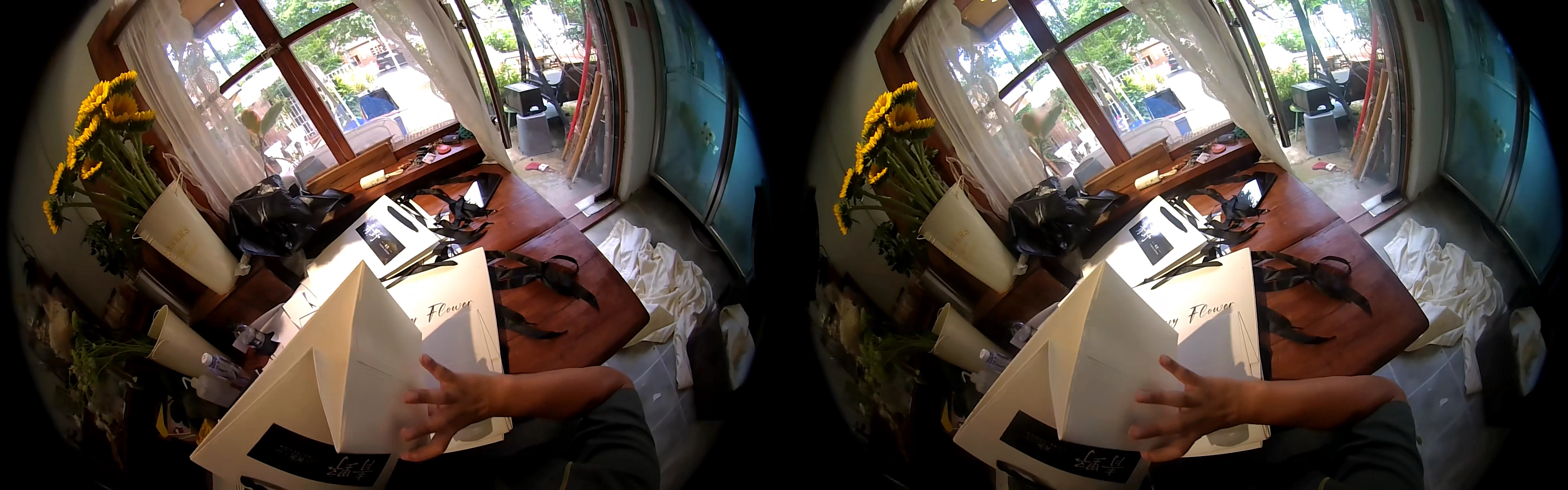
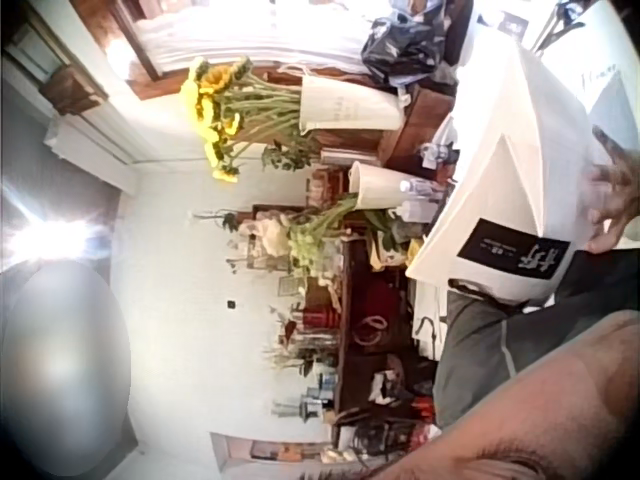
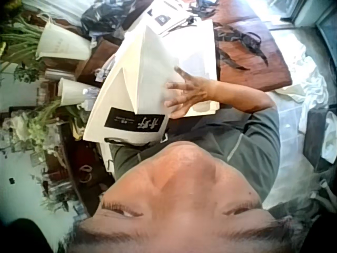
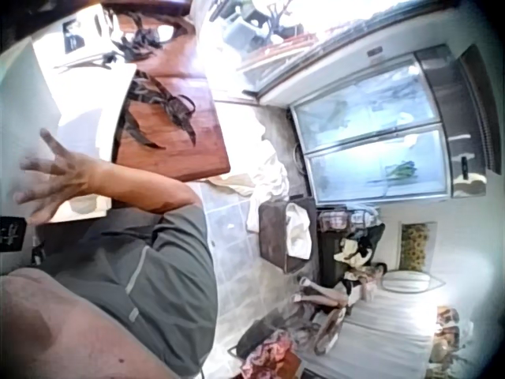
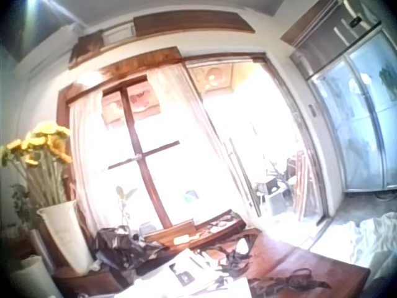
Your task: The person folds white paper bags and adheres stickers to their bottom and front surfaces by hand.
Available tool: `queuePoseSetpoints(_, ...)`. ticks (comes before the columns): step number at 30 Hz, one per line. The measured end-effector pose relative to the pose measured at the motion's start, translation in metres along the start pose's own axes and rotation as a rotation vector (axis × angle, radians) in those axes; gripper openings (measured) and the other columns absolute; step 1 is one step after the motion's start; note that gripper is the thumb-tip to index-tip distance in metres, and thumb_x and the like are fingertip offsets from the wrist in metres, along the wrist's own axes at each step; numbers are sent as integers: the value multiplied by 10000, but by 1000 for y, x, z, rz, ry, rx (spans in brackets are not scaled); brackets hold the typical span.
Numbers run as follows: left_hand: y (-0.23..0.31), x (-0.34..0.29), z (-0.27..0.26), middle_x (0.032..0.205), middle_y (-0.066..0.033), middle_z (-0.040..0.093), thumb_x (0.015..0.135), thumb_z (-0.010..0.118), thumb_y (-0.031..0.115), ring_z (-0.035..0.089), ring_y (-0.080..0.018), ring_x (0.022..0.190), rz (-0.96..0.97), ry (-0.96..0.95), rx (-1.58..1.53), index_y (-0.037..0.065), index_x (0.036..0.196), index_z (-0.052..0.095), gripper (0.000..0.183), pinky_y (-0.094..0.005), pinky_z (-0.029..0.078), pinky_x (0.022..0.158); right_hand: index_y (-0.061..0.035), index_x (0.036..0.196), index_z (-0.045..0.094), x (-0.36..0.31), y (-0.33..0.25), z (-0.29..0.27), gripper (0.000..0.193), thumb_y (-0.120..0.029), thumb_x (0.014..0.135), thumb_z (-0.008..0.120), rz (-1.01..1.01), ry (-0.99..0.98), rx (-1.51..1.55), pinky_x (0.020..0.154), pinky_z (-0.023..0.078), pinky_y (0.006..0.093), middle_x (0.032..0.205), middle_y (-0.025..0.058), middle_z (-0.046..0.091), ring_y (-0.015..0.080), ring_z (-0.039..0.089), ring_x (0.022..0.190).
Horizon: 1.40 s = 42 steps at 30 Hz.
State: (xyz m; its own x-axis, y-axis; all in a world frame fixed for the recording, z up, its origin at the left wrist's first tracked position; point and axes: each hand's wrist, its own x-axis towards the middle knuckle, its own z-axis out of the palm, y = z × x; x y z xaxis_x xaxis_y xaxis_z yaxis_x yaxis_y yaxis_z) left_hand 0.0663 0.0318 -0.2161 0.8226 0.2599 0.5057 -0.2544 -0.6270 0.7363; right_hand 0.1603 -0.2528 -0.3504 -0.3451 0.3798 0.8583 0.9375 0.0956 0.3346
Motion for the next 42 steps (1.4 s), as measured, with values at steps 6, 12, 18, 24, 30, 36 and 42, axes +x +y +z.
queuePoseSetpoints(6,4,-2,-1,1447,-256,615,1086,601,312,659,-332,1285,-7,-5,7,-76,1504,516,577,-490,549,1084,-526,1569,206,10,8,-7,934,-431,892,842,44,18,-68,1288,155,784,1768,20,150,382,198,1644)
queuePoseSetpoints(12,8,-3,-2,1454,-255,610,1086,600,323,654,-331,1291,-6,-6,15,-76,1508,511,587,-489,544,1090,-568,1529,293,14,14,-24,778,-509,926,781,89,114,-58,1291,246,721,1760,16,222,366,388,1565)
queuePoseSetpoints(18,11,-4,-4,1461,-255,605,1086,599,333,649,-329,1298,-7,-11,21,-75,1512,506,597,-488,539,1097,-562,1467,386,23,28,-41,676,-441,934,784,98,130,-43,1265,333,681,1745,20,276,365,470,1514)
queuePoseSetpoints(24,14,-11,-8,1469,-254,600,1086,597,344,645,-328,1304,-14,-9,32,-74,1517,501,607,-487,534,1103,-433,1379,501,23,50,-69,553,-288,939,803,168,133,48,1219,398,692,1670,72,410,395,565,1439)
queuePoseSetpoints(30,16,-15,-9,1476,-253,595,1087,596,354,640,-327,1311,-17,-12,33,-73,1521,495,618,-485,529,1110,-185,1334,558,26,57,-79,407,-184,975,750,228,159,85,1167,481,618,1524,84,605,409,624,1381)
queuePoseSetpoints(36,20,-18,-10,1483,-253,590,1087,595,365,635,-326,1317,-24,-20,46,-73,1525,490,628,-484,524,1117,-49,1267,580,34,75,-102,797,-657,836,861,367,208,134,1099,513,573,1344,250,731,417,724,1233)
queuePoseSetpoints(42,24,-17,-9,1491,-252,586,1087,594,375,630,-325,1324,-29,-39,60,-72,1530,485,638,-483,519,1123,38,1131,644,32,93,-121,1026,-855,667,845,396,184,72,902,591,491,1224,285,762,385,773,998)
